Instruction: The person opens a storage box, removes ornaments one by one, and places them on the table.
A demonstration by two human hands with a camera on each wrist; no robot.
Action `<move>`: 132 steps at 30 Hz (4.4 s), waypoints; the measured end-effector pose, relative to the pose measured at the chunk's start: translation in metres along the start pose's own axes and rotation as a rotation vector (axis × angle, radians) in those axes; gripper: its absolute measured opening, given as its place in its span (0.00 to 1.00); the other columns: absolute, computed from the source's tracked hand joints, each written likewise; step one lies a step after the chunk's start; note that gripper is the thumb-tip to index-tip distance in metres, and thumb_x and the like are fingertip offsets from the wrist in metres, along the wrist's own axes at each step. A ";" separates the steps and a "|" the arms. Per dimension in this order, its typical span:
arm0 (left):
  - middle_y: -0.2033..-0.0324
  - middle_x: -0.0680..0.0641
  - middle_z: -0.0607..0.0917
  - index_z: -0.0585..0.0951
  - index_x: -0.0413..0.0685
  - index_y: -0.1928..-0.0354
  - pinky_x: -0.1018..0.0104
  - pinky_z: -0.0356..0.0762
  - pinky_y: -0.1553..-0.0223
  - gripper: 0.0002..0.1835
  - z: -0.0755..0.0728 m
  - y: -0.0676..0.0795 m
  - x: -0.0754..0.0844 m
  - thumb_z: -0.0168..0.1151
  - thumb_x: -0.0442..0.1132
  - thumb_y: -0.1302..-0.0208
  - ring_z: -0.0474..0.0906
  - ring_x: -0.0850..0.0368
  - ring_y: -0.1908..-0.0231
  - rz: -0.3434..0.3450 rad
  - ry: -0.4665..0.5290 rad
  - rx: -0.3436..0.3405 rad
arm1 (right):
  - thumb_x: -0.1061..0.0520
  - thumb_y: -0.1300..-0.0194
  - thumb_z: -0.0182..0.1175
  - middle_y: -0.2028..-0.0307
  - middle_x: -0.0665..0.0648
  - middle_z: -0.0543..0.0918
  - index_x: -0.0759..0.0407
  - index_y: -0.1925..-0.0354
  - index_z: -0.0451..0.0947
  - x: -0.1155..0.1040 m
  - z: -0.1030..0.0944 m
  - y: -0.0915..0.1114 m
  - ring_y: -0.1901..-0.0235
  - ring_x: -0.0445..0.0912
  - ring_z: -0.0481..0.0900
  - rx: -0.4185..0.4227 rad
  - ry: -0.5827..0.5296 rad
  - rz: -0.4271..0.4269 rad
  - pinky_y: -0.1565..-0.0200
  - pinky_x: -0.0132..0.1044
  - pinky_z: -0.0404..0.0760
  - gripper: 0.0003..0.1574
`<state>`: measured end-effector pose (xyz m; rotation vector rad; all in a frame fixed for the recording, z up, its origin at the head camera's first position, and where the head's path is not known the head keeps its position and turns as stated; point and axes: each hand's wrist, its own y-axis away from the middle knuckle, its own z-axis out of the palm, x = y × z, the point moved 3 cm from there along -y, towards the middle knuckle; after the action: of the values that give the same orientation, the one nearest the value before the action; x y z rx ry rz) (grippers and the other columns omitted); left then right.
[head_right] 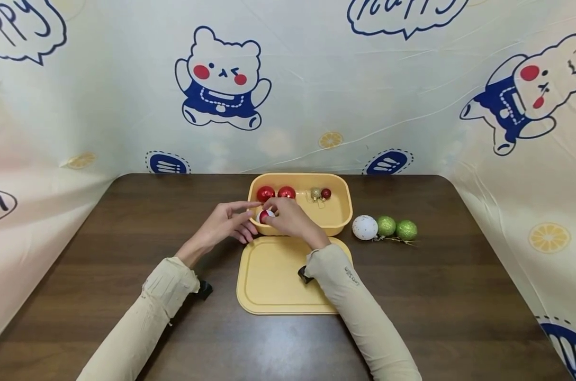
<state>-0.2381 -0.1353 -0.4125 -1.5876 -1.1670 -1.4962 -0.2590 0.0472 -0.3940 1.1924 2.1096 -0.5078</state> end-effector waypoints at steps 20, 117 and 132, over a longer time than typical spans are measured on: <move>0.69 0.31 0.86 0.75 0.45 0.33 0.51 0.87 0.71 0.19 0.000 -0.001 -0.002 0.52 0.37 0.23 0.86 0.45 0.76 0.012 0.001 -0.008 | 0.58 0.31 0.62 0.53 0.57 0.84 0.62 0.48 0.80 0.001 -0.002 0.001 0.54 0.50 0.83 0.043 0.021 -0.047 0.50 0.41 0.83 0.15; 0.69 0.31 0.86 0.71 0.41 0.31 0.50 0.86 0.71 0.22 -0.001 0.001 -0.002 0.50 0.39 0.22 0.86 0.43 0.74 0.035 -0.033 -0.016 | 0.52 0.32 0.66 0.51 0.59 0.84 0.59 0.44 0.78 0.049 -0.098 0.152 0.53 0.51 0.83 0.311 -0.011 0.053 0.51 0.50 0.84 0.22; 0.69 0.32 0.87 0.71 0.42 0.31 0.46 0.86 0.69 0.22 -0.002 0.002 -0.003 0.50 0.39 0.22 0.86 0.44 0.75 0.034 -0.028 -0.013 | 0.55 0.35 0.68 0.54 0.63 0.84 0.63 0.49 0.77 0.071 -0.101 0.183 0.56 0.54 0.84 0.287 0.086 0.107 0.51 0.54 0.83 0.20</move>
<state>-0.2371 -0.1383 -0.4151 -1.6339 -1.1432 -1.4667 -0.1630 0.2452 -0.3748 1.5035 2.0795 -0.7396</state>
